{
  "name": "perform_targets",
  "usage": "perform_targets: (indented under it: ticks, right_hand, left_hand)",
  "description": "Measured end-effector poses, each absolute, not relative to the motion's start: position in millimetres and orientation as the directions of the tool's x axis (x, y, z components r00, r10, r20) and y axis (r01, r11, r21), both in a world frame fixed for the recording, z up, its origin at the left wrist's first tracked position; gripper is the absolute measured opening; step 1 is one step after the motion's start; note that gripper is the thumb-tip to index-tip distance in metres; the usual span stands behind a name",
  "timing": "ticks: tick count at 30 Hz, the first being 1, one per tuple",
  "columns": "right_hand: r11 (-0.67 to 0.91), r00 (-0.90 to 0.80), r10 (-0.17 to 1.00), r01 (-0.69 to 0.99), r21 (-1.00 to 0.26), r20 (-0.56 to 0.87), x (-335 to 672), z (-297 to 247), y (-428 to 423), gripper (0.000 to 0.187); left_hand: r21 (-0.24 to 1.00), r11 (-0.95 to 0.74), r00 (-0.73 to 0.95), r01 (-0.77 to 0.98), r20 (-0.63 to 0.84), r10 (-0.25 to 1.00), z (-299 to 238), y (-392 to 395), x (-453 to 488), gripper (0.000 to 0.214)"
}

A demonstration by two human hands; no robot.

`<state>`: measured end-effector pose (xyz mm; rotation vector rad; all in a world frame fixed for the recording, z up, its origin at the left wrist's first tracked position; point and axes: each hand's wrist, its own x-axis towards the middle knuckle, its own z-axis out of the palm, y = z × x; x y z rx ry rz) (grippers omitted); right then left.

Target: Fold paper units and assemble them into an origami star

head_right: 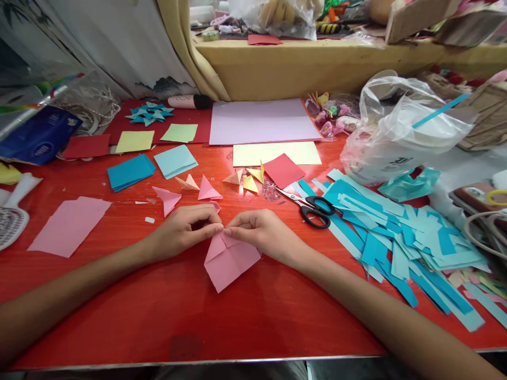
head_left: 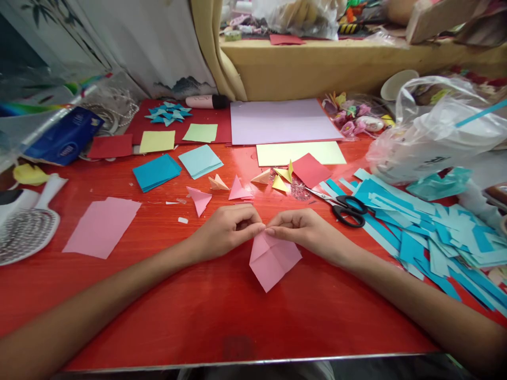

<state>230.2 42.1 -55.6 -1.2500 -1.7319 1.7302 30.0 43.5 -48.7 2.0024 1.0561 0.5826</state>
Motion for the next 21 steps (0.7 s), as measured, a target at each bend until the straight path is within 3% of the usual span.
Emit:
perform_targets:
  ticks: [9,15,19,21]
  right_hand:
    - [-0.164,-0.535,0.783,0.313,-0.935,-0.317,230.2,-54.0,43.6,0.027]
    - [-0.052,-0.481,0.855,0.294,-0.954,-0.195,237.9,-54.5,56.2,0.026]
    - [-0.087,-0.380,0.918,0.075,-0.993,-0.109,233.1,-57.2,54.2,0.024]
    - [-0.161,-0.431,0.894,-0.056,-0.985,-0.122,227.8,-58.3,49.0,0.025]
  left_hand:
    - [0.832,-0.333,0.523,0.445,0.061,0.850,-49.6,43.0,29.4,0.025]
    - [0.888,-0.232,0.359,0.397,0.082,0.930,-49.7,42.6,28.0,0.024]
    - [0.931,-0.178,0.178,0.319,0.126,0.976,-51.4,41.1,28.2,0.024]
    - [0.944,-0.145,0.073,0.296,0.129,0.989,-52.3,39.7,28.7,0.025]
